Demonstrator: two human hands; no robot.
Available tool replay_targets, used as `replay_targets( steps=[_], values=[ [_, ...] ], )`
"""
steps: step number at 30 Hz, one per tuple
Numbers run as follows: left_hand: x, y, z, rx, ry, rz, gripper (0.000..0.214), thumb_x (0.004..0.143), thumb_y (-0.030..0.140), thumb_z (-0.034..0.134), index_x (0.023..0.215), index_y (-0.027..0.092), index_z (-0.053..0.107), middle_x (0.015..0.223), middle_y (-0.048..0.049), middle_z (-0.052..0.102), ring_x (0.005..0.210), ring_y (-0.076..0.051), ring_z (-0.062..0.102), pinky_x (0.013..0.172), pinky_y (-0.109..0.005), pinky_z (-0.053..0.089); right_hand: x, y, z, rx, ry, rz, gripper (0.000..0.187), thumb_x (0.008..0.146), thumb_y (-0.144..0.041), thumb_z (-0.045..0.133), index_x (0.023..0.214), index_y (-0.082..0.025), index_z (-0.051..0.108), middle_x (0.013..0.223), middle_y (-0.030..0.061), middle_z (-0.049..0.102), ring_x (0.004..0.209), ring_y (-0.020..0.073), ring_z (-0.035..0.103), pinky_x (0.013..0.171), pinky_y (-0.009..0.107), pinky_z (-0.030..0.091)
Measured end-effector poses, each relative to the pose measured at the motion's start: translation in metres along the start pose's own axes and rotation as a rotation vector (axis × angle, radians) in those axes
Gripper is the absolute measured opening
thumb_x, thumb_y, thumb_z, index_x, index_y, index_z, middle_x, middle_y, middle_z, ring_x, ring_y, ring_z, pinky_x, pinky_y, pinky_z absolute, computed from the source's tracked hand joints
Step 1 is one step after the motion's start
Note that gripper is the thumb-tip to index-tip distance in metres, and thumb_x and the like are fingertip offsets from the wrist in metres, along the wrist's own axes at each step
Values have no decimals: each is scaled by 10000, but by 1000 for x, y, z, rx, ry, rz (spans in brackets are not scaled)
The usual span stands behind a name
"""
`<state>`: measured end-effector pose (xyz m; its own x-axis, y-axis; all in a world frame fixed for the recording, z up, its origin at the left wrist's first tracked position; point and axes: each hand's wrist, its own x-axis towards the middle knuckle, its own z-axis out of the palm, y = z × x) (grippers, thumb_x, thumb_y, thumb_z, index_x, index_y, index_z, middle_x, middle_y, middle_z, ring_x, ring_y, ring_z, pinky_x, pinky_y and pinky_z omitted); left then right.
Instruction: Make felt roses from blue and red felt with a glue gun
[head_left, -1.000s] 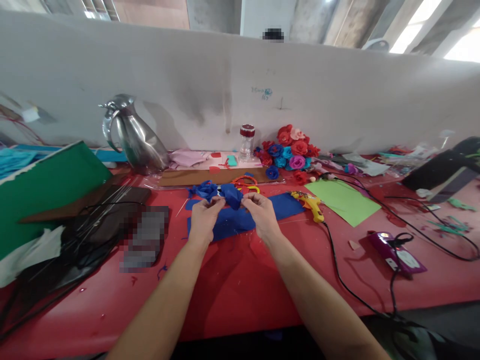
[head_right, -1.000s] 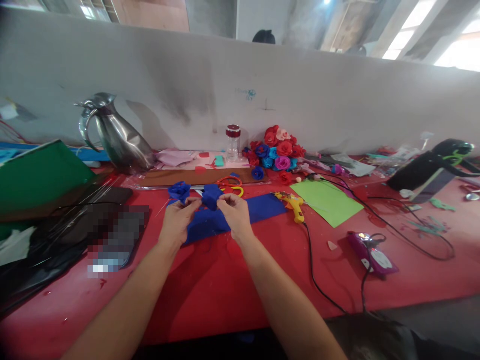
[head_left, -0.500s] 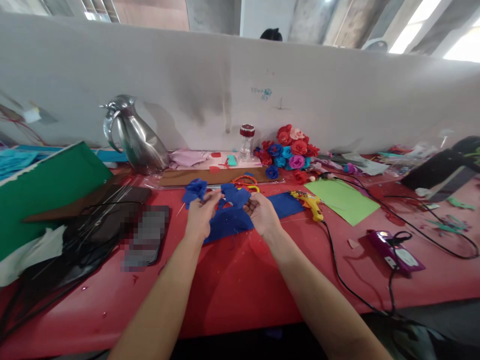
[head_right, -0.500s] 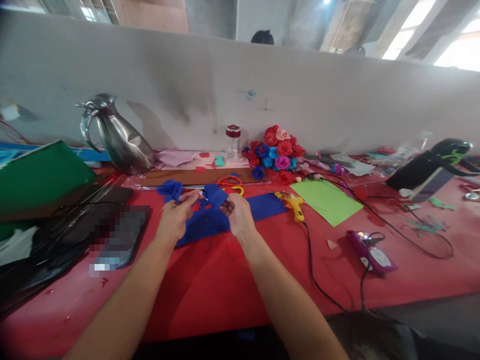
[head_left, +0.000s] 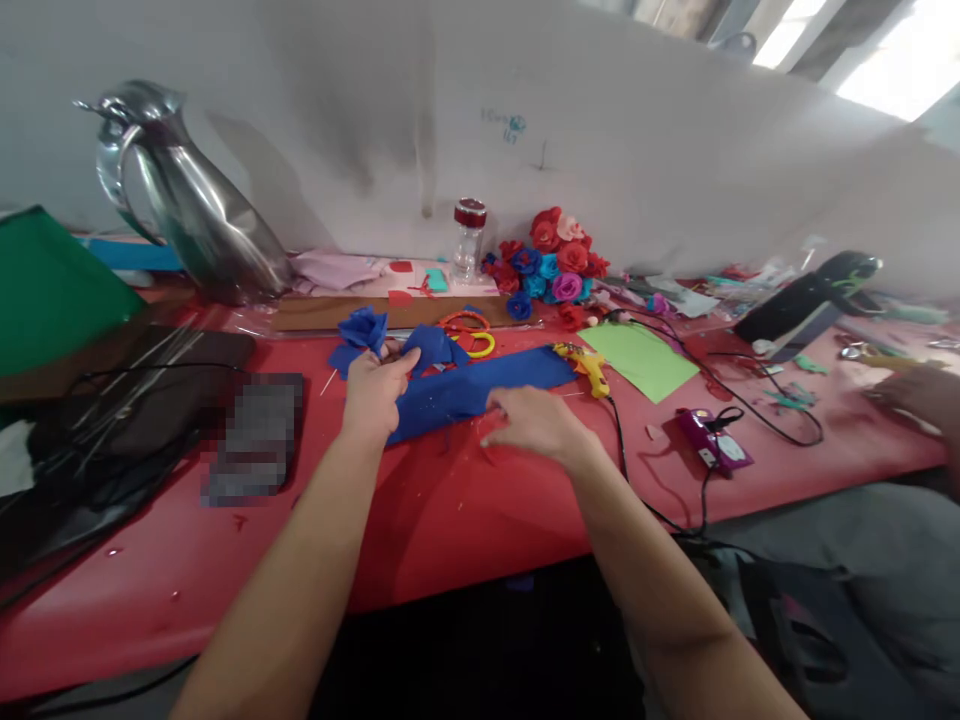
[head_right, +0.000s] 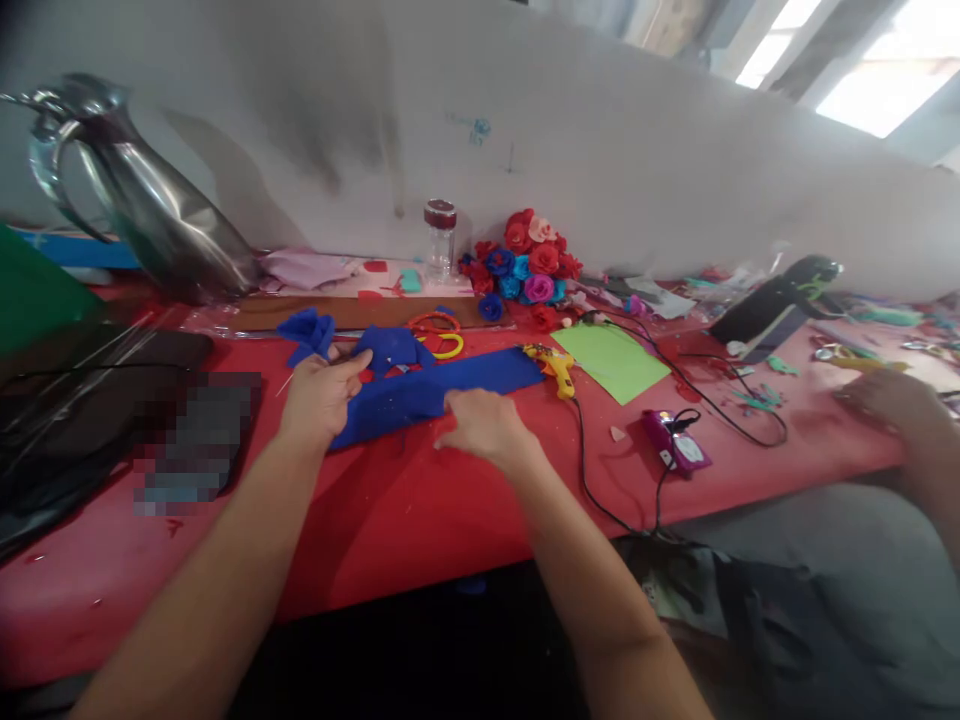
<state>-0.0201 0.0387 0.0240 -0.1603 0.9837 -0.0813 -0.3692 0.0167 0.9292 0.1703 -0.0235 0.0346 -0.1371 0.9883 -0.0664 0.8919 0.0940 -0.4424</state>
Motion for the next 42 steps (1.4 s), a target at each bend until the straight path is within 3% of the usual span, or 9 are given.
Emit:
replay_targets(
  steps=[7,10,13,18,22,25,32,38,42],
  values=[
    [0,11,-6,-134,29,21,258,484,141,724,558,179,480,490,87,419,353,-14,244,385,-217,118,1,-3,20,66,-104,-109,224,637,-7,574,513,-192,544,543,0,581,574,148,587,526,231,355],
    [1,13,-9,-112,8,36,207,503,188,733,594,171,547,468,91,399,355,-21,237,389,-214,121,30,-10,20,210,49,-116,166,703,-107,592,798,-222,667,769,6,675,696,158,636,618,242,460],
    [1,12,-10,8,-73,-35,227,497,228,770,665,158,636,432,99,375,359,-31,230,392,-211,127,48,6,4,246,342,-98,515,701,-177,629,1212,-215,574,1261,93,579,1045,214,605,855,323,490],
    [-10,2,1,259,-289,-157,236,432,224,800,639,161,705,537,12,586,473,-92,448,441,-213,285,38,84,-40,109,505,427,370,726,-168,604,1094,-144,633,1172,169,615,1153,302,536,969,411,398],
    [-26,-10,12,366,-478,-178,133,435,215,784,537,196,701,541,-14,637,570,-159,546,574,-259,414,24,133,-51,184,420,604,140,678,-195,724,807,-162,681,891,121,688,942,295,628,804,367,475],
    [-36,-17,18,423,-611,-216,58,467,210,746,494,215,696,535,-27,657,560,-175,556,597,-278,424,23,145,-49,305,392,665,199,828,-285,655,983,-162,655,1049,93,654,947,224,622,816,366,512],
    [-41,-28,21,559,-673,-282,100,445,119,715,440,202,660,525,-63,664,528,-189,570,559,-276,409,-7,124,-48,648,580,609,101,827,-214,542,842,-138,608,754,15,621,639,107,577,581,229,489],
    [-33,-40,19,676,-665,-244,116,449,107,697,515,184,641,547,-26,628,571,-185,561,576,-281,409,-71,82,-39,1296,371,270,223,641,-180,645,859,-220,628,936,32,682,758,136,618,572,221,480],
    [-30,-39,18,790,-694,-228,110,502,162,688,583,186,619,573,11,600,614,-176,558,609,-277,410,-97,70,-30,1272,324,247,258,667,-288,733,893,-212,635,943,31,671,624,90,541,501,202,406]
  ],
)
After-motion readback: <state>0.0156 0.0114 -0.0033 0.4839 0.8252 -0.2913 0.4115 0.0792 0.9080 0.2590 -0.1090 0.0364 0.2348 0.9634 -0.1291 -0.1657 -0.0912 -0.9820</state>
